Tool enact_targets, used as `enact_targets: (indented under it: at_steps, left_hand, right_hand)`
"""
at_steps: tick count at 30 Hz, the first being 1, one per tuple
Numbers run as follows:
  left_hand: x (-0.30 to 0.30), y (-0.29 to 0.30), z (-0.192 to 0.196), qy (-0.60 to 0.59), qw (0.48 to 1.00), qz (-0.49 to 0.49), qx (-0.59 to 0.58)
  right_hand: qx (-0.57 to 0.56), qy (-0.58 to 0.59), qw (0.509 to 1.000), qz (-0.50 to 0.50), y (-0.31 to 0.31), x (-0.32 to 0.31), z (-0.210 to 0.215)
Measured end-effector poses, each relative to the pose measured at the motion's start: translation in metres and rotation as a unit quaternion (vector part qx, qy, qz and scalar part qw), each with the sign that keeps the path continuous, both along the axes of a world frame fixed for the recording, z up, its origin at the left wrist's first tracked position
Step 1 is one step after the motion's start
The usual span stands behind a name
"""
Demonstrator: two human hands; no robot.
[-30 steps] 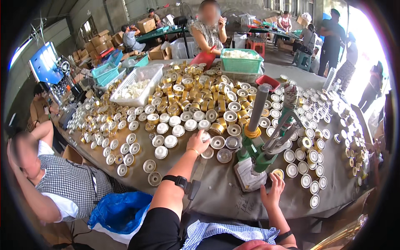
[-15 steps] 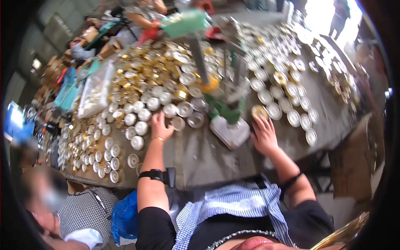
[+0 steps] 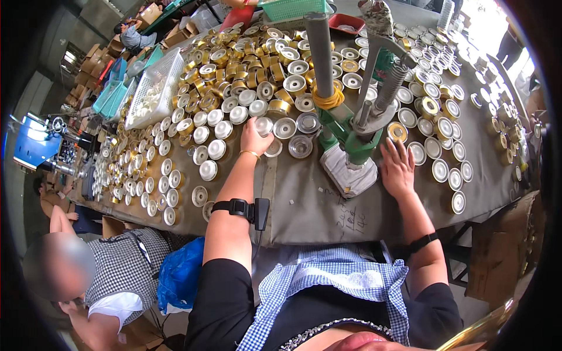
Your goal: Using a manual hand press to assemble small metal components on a production line.
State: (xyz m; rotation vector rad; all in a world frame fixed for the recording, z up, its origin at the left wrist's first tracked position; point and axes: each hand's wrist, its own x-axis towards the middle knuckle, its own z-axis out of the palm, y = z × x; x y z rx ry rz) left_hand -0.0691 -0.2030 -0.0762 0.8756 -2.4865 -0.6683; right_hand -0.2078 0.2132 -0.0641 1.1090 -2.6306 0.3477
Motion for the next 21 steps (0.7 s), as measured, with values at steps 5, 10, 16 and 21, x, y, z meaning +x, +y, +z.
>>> enact_targets:
  at_steps: [5, 10, 16, 21]
  left_hand:
    - [0.025, 0.011, 0.011, 0.059, 0.996, 0.052, -0.043]
    - [0.063, 0.111, 0.076, 0.085, 0.992, -0.074, -0.051]
    - [0.082, 0.219, 0.101, 0.109, 0.963, -0.245, 0.004]
    - [0.089, 0.24, 0.102, 0.218, 0.849, -0.263, 0.403]
  right_hand:
    - [0.035, 0.021, 0.996, -0.081, -0.01, -0.029, 0.001]
    - [-0.328, -0.105, 0.939, 0.018, -0.003, 0.029, 0.024]
    - [-0.334, -0.585, 0.727, 0.136, -0.033, 0.118, 0.066]
    - [-0.41, -0.668, 0.598, 0.166, -0.024, 0.12, 0.073]
